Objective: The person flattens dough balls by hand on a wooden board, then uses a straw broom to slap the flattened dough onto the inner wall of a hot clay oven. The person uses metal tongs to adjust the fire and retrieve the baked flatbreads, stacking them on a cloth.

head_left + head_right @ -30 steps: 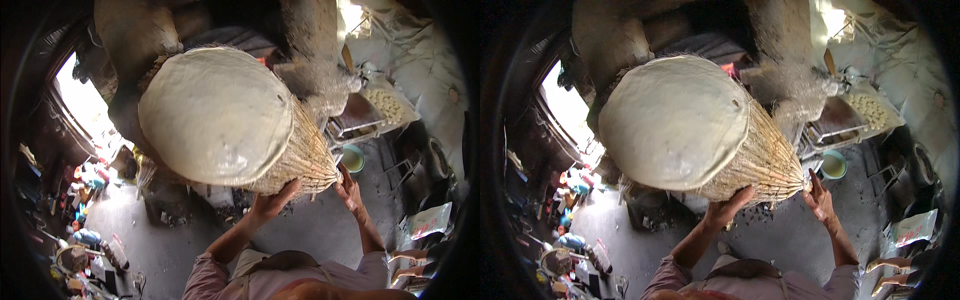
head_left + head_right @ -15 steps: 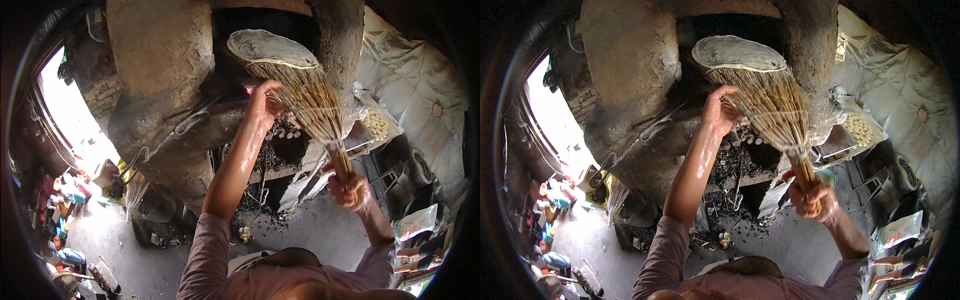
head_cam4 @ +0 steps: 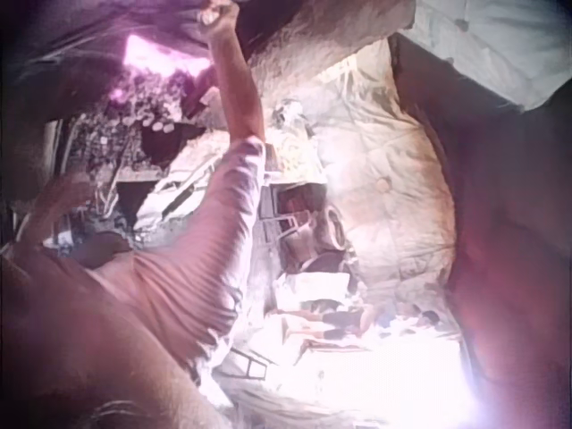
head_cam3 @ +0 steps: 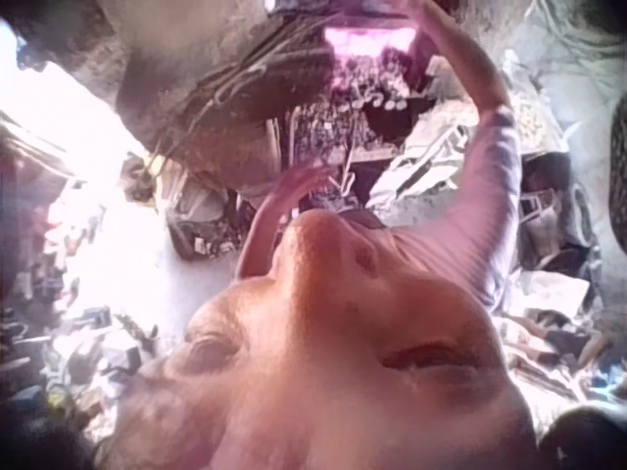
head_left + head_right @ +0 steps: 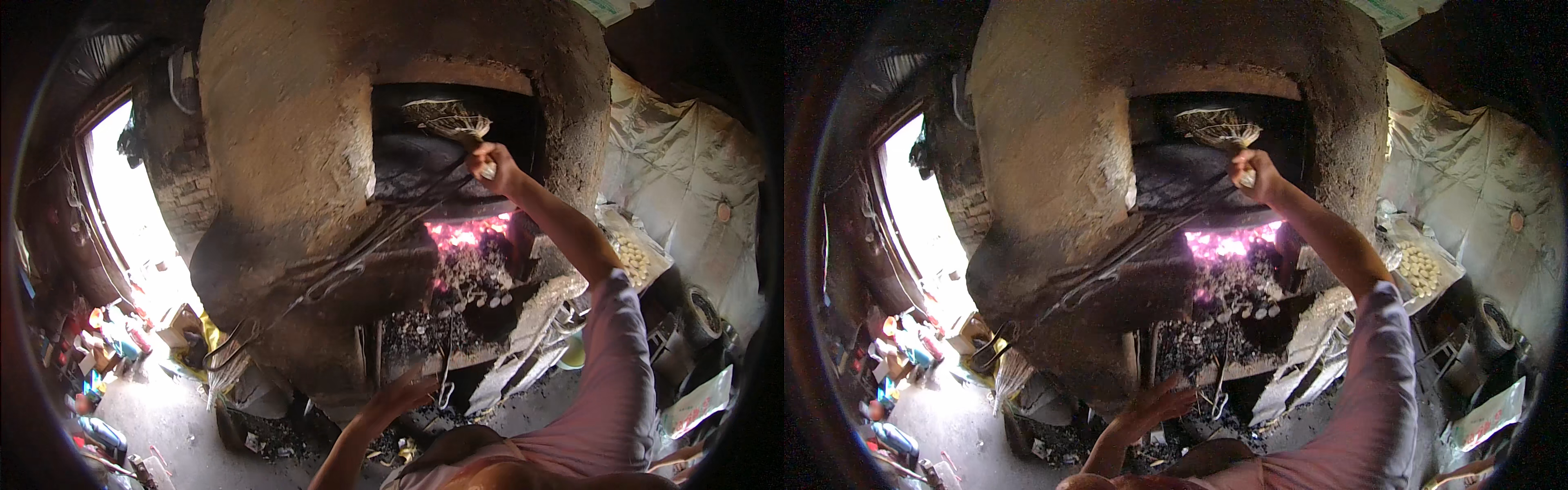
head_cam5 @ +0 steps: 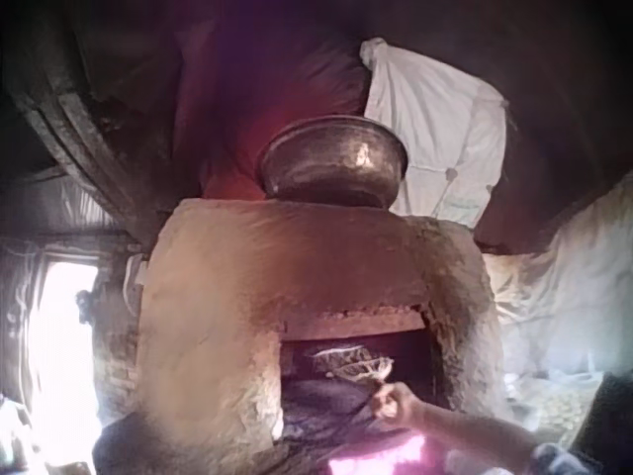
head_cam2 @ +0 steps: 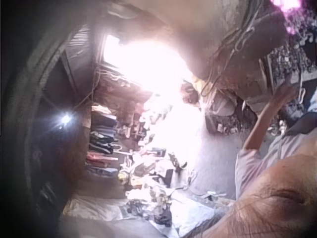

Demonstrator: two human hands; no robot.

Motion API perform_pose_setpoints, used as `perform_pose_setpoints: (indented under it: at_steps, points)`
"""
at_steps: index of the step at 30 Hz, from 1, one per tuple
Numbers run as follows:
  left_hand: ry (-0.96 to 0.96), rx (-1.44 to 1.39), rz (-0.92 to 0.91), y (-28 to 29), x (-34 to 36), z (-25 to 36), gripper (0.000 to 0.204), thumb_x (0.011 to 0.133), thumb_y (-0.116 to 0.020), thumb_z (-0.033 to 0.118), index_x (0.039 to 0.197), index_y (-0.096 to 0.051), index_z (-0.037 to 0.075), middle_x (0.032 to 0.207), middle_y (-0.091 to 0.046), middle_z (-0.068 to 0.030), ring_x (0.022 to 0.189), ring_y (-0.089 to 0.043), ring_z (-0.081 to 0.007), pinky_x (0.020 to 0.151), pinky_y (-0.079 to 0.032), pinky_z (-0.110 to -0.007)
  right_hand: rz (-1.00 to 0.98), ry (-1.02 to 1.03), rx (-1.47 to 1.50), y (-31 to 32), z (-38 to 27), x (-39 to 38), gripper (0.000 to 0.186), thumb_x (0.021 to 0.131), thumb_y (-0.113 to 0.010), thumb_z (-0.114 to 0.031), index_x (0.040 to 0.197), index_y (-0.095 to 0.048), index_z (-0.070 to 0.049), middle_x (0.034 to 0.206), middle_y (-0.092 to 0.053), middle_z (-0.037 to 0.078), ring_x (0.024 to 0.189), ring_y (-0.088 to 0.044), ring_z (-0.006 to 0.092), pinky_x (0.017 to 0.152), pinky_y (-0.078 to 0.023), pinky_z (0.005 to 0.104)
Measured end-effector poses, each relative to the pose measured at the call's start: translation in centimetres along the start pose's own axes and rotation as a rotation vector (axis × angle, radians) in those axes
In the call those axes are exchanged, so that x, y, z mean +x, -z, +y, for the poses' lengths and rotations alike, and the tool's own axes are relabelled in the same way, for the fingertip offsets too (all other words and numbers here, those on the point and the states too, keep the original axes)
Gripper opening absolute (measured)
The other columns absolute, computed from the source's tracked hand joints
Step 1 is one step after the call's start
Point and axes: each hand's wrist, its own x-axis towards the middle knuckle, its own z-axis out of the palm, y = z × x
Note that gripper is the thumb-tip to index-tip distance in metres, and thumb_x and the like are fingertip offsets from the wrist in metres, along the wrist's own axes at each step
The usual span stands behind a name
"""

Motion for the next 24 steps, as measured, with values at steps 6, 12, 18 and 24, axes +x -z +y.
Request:
perform_pose_setpoints:
  at_steps: [6,12,18,24]
  points:
    - [-0.141,-0.276,0.413,1.6,-3.7,-1.8,0.065,0.087,-0.048,0.034,0.134,-0.018,0.001,0.125,-0.042,-0.0185,0.117,-0.041,-0.0267,0.099,-0.033,-0.039,0.029,0.138,0.113,5.1,0.1,10.6,0.016,0.065,-0.050,-0.006,0.051,-0.044,-0.006,0.047,-0.043,0.005,0.041,-0.043,0.0178,0.039,-0.039,0.0267]
    - [-0.062,-0.386,0.591,1.5,-2.1,-3.8,0.063,0.087,-0.048,0.033,0.133,-0.020,0.001,0.125,-0.042,-0.0187,0.117,-0.042,-0.0273,0.098,-0.033,-0.040,0.188,0.311,0.249,3.7,-6.0,17.1,0.021,0.080,-0.039,-0.015,0.062,-0.045,-0.008,0.051,-0.042,0.006,0.039,-0.041,0.0166,0.034,-0.038,0.0288]
    - [-0.047,-0.421,0.617,1.8,-0.8,-4.5,0.061,0.087,-0.048,0.032,0.133,-0.022,0.001,0.125,-0.042,-0.0190,0.116,-0.042,-0.0279,0.098,-0.034,-0.040,0.074,0.332,0.282,4.1,-9.2,18.4,0.042,0.088,-0.031,-0.033,0.066,-0.050,-0.003,0.057,-0.048,0.009,0.046,-0.044,0.0181,0.042,-0.040,0.0297]
    - [-0.043,-0.409,0.533,2.3,-1.0,-5.1,0.059,0.087,-0.047,0.032,0.132,-0.024,0.000,0.125,-0.042,-0.0192,0.116,-0.042,-0.0285,0.097,-0.035,-0.041,0.027,0.475,0.032,5.1,-4.1,16.1,0.015,0.068,-0.045,-0.011,0.053,-0.045,-0.010,0.052,-0.048,0.005,0.043,-0.044,0.0182,0.037,-0.037,0.0264]
